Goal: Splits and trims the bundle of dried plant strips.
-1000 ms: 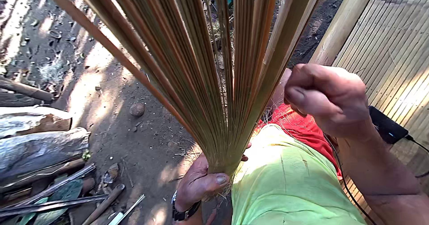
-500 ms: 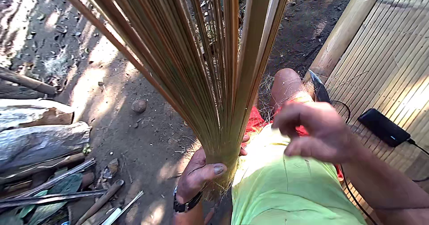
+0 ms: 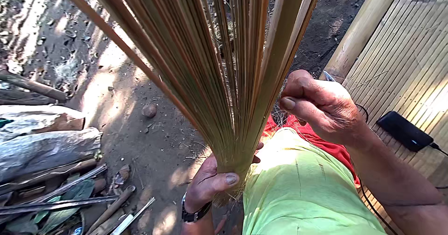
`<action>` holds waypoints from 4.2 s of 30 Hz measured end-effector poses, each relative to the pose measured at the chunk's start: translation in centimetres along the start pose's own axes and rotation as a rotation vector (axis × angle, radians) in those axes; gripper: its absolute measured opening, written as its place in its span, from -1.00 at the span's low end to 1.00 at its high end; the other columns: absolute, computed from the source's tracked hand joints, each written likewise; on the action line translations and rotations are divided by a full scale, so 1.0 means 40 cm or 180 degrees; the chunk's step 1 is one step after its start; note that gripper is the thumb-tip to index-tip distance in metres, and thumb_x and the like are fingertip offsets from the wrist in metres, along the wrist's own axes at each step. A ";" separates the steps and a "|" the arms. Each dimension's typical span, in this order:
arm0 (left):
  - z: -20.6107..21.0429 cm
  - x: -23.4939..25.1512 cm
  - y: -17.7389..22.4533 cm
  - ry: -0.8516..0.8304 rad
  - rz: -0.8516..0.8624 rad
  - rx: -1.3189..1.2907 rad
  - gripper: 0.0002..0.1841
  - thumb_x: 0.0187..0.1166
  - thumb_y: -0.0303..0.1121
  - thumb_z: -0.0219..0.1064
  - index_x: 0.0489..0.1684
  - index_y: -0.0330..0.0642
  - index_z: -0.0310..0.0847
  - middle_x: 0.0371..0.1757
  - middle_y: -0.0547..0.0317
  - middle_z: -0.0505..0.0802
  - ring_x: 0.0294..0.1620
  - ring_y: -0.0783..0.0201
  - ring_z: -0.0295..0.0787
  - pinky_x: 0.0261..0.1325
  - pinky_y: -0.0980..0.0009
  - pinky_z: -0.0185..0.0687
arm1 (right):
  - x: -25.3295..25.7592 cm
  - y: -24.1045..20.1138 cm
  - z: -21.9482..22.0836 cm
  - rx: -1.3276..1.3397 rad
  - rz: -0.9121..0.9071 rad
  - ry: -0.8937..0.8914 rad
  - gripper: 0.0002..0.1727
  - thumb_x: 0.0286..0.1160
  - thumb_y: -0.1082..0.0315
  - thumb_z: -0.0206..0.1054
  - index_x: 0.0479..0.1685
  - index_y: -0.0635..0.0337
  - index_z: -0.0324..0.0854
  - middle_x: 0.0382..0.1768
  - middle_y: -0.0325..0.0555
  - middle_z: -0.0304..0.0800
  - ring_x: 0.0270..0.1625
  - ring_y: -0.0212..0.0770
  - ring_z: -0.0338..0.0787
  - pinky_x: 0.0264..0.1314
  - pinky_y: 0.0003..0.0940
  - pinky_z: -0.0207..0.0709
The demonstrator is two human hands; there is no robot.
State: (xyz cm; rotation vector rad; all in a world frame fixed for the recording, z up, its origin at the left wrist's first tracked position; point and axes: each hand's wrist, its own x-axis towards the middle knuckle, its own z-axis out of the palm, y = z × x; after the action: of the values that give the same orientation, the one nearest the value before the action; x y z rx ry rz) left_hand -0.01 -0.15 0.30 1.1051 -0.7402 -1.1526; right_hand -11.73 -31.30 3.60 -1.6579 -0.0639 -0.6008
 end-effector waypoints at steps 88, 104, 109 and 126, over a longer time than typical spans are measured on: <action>-0.011 0.000 0.013 -0.0354 -0.0198 -0.0516 -0.41 0.55 -0.24 0.40 0.57 -0.25 0.47 0.46 -0.45 0.66 0.42 -0.40 0.65 0.46 -0.26 0.60 | 0.032 0.033 -0.102 -0.0044 0.0126 0.0518 -0.82 0.80 0.39 0.17 -0.05 0.29 0.65 -0.41 -0.20 0.68 -0.52 -0.39 0.65 -0.56 -0.51 0.61; -0.033 -0.007 0.006 -0.0258 -0.0230 -0.0863 -0.34 0.47 -0.22 0.45 0.54 -0.38 0.44 0.44 -0.67 0.58 0.41 -0.62 0.55 0.45 -0.46 0.49 | -0.009 0.013 -0.061 -0.0101 0.0620 0.0527 -0.65 0.65 0.16 0.34 0.26 0.15 0.60 -0.33 -0.22 0.71 -0.59 -0.34 0.63 -0.75 -0.49 0.53; -0.033 -0.008 0.001 -0.0314 -0.0244 -0.0890 -0.33 0.46 -0.21 0.45 0.55 -0.37 0.43 0.43 -0.66 0.59 0.39 -0.60 0.56 0.44 -0.42 0.51 | 0.003 0.027 -0.050 0.0096 0.0364 0.0311 -0.87 0.70 0.44 0.28 -0.02 0.29 0.69 -0.47 -0.19 0.69 -0.66 -0.37 0.56 -0.74 -0.53 0.49; -0.055 -0.011 0.015 -0.0317 -0.0281 -0.1100 -0.33 0.47 -0.20 0.46 0.56 -0.33 0.43 0.42 -0.63 0.61 0.41 -0.58 0.57 0.44 -0.43 0.51 | -0.023 0.049 -0.009 0.1341 0.0856 0.0581 -0.50 0.53 0.30 0.48 0.43 0.20 0.51 0.02 0.02 0.72 -0.43 -0.22 0.72 -0.67 -0.46 0.62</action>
State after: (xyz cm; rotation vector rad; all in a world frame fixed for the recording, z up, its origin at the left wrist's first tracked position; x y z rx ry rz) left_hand 2.07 0.92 0.19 0.8008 -0.5458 -1.3602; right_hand -11.93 -31.74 1.47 -1.1743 0.1545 -0.4907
